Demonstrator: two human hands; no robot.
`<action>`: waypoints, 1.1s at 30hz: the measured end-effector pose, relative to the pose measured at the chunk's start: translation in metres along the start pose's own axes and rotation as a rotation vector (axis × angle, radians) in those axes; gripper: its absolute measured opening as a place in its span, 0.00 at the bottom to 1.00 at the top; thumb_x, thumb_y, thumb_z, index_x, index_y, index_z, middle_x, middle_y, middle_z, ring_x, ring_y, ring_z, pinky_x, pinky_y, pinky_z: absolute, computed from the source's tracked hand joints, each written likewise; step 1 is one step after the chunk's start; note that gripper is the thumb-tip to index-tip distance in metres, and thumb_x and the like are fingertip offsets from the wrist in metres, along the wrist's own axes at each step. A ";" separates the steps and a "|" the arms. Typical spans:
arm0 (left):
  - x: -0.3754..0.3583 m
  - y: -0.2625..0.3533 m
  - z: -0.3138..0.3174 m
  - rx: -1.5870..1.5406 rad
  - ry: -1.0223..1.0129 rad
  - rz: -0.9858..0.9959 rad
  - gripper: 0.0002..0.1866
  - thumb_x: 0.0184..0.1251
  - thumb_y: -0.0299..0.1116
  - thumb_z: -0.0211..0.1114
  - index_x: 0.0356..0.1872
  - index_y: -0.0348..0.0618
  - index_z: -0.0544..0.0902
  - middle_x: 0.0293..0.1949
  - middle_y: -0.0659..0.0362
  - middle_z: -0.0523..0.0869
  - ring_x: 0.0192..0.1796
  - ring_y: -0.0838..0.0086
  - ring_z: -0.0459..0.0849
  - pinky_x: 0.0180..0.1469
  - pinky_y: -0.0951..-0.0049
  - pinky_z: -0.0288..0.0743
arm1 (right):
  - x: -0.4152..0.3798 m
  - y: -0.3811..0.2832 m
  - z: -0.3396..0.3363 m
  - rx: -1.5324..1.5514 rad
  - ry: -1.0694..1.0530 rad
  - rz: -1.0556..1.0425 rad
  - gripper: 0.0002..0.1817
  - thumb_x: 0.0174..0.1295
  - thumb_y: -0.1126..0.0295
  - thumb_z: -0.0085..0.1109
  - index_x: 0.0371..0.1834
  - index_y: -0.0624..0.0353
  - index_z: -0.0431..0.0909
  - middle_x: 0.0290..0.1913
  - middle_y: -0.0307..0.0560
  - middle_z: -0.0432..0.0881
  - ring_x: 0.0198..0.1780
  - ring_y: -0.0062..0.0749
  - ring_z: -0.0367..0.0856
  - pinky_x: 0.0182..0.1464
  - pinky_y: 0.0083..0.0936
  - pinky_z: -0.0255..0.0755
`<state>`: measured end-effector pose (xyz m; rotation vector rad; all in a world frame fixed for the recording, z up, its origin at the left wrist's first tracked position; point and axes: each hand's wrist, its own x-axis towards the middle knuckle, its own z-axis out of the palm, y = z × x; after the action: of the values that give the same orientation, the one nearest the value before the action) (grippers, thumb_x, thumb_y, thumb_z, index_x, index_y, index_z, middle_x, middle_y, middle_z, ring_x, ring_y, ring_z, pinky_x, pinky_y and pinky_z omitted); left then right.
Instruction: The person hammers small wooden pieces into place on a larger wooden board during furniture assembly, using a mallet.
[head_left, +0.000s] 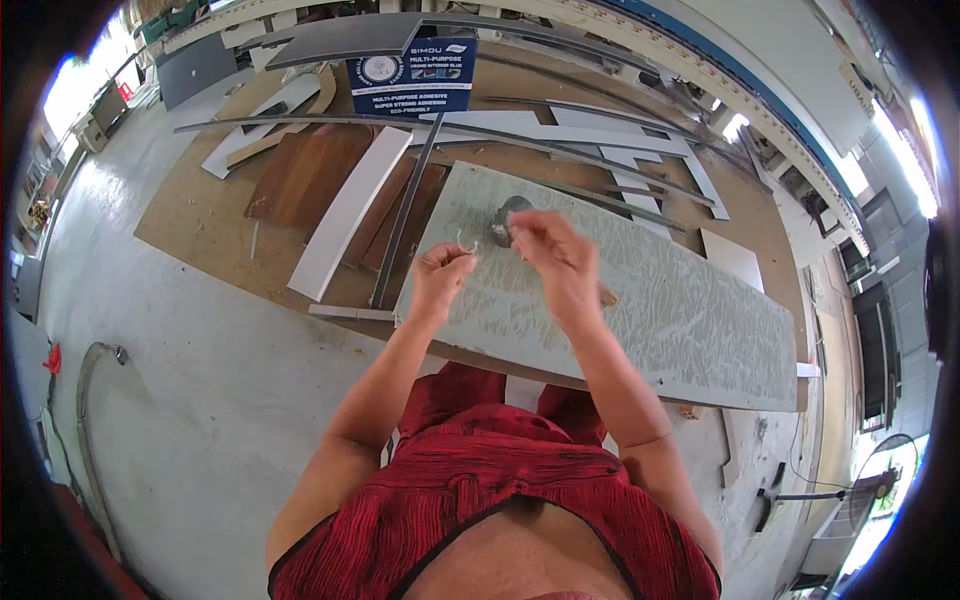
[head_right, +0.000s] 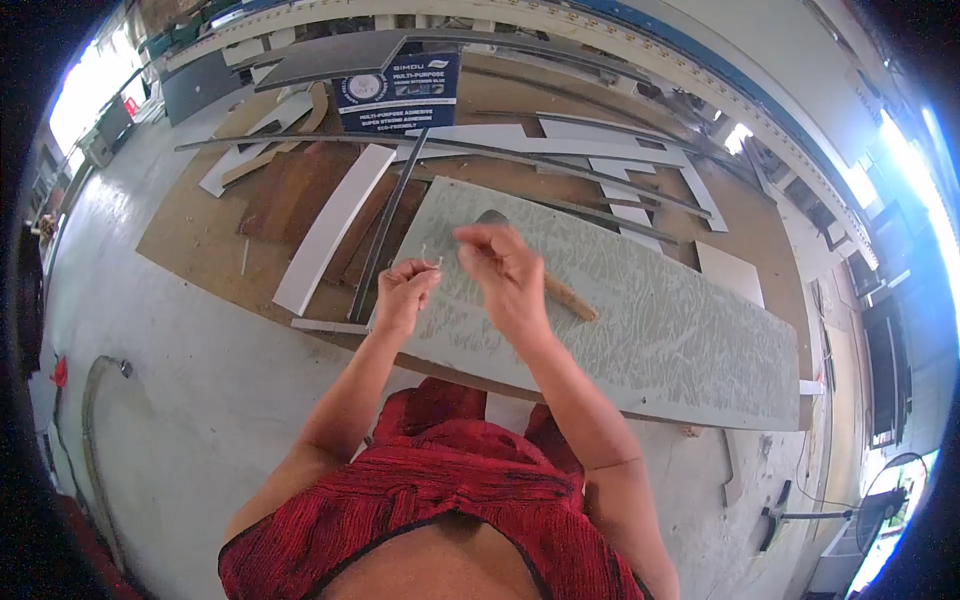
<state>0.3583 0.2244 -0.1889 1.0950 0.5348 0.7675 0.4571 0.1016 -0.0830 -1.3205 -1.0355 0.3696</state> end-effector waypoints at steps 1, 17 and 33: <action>-0.001 0.002 -0.001 0.025 0.003 -0.011 0.04 0.52 0.27 0.66 0.29 0.41 0.80 0.21 0.69 0.76 0.18 0.90 0.66 0.19 0.86 0.56 | -0.006 -0.052 -0.003 0.004 -0.061 -0.087 0.08 0.57 0.76 0.55 0.39 0.64 0.78 0.36 0.43 0.77 0.34 0.21 0.73 0.37 0.18 0.68; -0.001 0.004 0.007 -0.013 -0.091 -0.051 0.04 0.54 0.28 0.65 0.29 0.39 0.80 0.18 0.68 0.74 0.17 0.89 0.66 0.16 0.86 0.55 | -0.068 -0.197 -0.031 0.392 -0.708 -0.785 0.15 0.55 0.66 0.58 0.44 0.63 0.77 0.45 0.51 0.74 0.48 0.37 0.71 0.49 0.29 0.66; -0.022 0.026 0.017 -0.043 -0.300 -0.042 0.05 0.58 0.28 0.65 0.33 0.41 0.81 0.20 0.69 0.76 0.17 0.89 0.65 0.16 0.86 0.54 | -0.017 0.047 -0.007 -0.050 -0.115 0.178 0.09 0.54 0.75 0.61 0.38 0.65 0.77 0.32 0.41 0.77 0.36 0.22 0.74 0.40 0.21 0.69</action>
<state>0.3494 0.2042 -0.1584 1.1311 0.2847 0.5624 0.4687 0.0975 -0.1318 -1.4547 -1.0312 0.5621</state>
